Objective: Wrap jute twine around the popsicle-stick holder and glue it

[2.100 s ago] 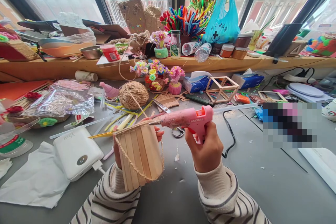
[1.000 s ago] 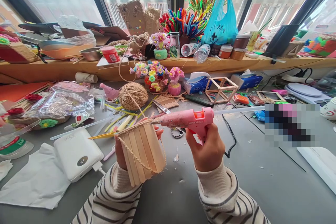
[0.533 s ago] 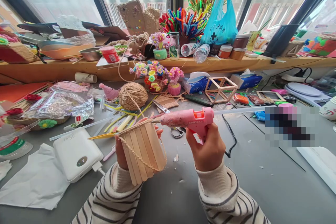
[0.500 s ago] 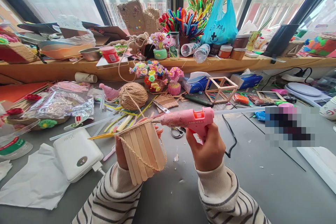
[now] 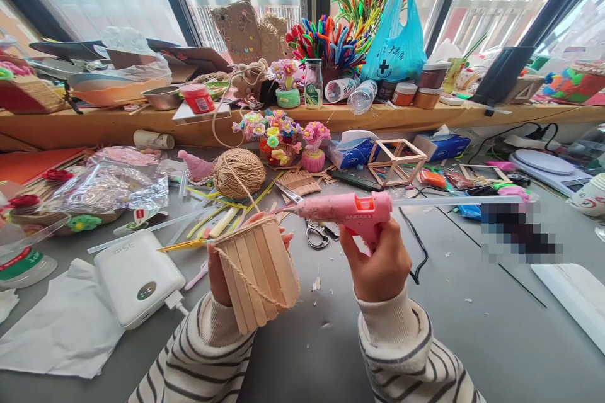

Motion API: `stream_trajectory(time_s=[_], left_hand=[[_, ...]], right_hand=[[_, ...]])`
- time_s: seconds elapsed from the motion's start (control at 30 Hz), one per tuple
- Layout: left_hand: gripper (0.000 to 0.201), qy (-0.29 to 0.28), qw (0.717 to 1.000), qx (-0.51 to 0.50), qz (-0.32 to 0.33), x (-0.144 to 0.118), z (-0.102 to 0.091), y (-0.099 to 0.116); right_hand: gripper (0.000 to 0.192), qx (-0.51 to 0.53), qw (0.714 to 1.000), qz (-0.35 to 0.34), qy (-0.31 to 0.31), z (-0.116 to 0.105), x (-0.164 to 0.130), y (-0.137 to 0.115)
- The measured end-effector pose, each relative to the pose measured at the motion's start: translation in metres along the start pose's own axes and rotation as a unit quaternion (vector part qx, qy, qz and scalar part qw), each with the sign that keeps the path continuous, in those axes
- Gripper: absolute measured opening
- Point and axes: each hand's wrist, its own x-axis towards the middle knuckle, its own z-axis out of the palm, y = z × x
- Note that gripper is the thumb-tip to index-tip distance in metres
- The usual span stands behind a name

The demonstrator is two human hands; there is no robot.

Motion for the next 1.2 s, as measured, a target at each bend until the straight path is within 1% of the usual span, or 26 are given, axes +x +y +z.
stream_trajectory(time_s=[0.07,0.17,0.27,0.37,0.43,0.5,0.6,0.67,0.7,0.77,0.8,0.83,0.87,0.9,0.93,0.97,1.0,1.03,1.1,1.2], left_hand=[[0.058,-0.014,1.0,-0.004,-0.002,0.001,-0.002,0.002],[0.059,-0.044,0.999,-0.012,-0.028,0.004,-0.007,0.007],[0.062,-0.067,0.995,-0.03,-0.064,0.005,-0.011,0.011],[0.064,-0.061,0.995,-0.042,-0.069,0.005,-0.012,0.013],[0.066,-0.057,0.995,-0.034,-0.071,0.004,-0.011,0.012],[0.067,-0.055,0.996,-0.021,-0.074,0.003,-0.01,0.011],[0.064,-0.039,0.998,-0.01,-0.057,0.003,-0.008,0.008],[0.063,-0.026,0.999,-0.001,-0.044,0.003,-0.007,0.005],[0.063,-0.019,0.999,0.008,-0.04,0.003,-0.006,0.003],[0.064,0.011,0.999,0.029,-0.018,0.004,-0.004,-0.002],[0.064,0.032,0.999,0.037,0.001,0.005,-0.003,-0.004],[0.063,0.059,0.997,0.042,0.032,0.005,-0.002,-0.007],[0.063,0.075,0.995,0.048,0.051,0.006,-0.001,-0.009],[0.062,0.087,0.993,0.055,0.065,0.006,0.0,-0.011],[0.061,0.093,0.991,0.062,0.073,0.007,0.0,-0.012],[0.061,0.093,0.99,0.07,0.074,0.007,0.0,-0.013],[0.06,0.094,0.99,0.074,0.075,0.007,-0.001,-0.014],[0.06,0.094,0.99,0.076,0.076,0.007,-0.001,-0.015],[0.058,0.093,0.99,0.072,0.079,0.006,-0.003,-0.016],[0.057,0.088,0.99,0.068,0.087,0.005,-0.003,-0.018]], right_hand=[[0.039,-0.005,0.999,0.049,-0.012,0.003,0.006,0.007],[0.043,0.002,0.993,0.104,-0.058,0.011,0.019,0.025],[0.044,-0.011,0.984,0.122,-0.131,0.02,0.029,0.045],[0.038,-0.077,0.955,0.163,-0.235,0.031,0.032,0.059],[0.034,-0.111,0.935,0.173,-0.289,0.039,0.03,0.065],[0.033,-0.12,0.925,0.172,-0.318,0.047,0.028,0.07],[0.035,-0.134,0.915,0.159,-0.345,0.055,0.026,0.078],[0.043,-0.157,0.913,0.15,-0.345,0.057,0.027,0.079],[0.049,-0.17,0.915,0.146,-0.337,0.055,0.027,0.077],[0.056,-0.169,0.927,0.127,-0.31,0.047,0.028,0.068],[0.053,-0.138,0.944,0.099,-0.281,0.04,0.029,0.059],[0.048,-0.067,0.961,0.061,-0.259,0.032,0.029,0.048],[0.044,0.03,0.965,0.025,-0.259,0.023,0.029,0.036],[0.041,0.137,0.949,-0.007,-0.285,0.013,0.028,0.022],[0.039,0.226,0.918,-0.051,-0.323,0.003,0.026,0.008],[0.038,0.285,0.89,-0.085,-0.346,-0.007,0.024,-0.006],[0.037,0.321,0.866,-0.114,-0.366,-0.015,0.022,-0.018],[0.034,0.332,0.855,-0.134,-0.376,-0.022,0.019,-0.029],[0.029,0.321,0.847,-0.161,-0.392,-0.03,0.014,-0.043],[0.021,0.314,0.838,-0.185,-0.406,-0.031,0.008,-0.051]])
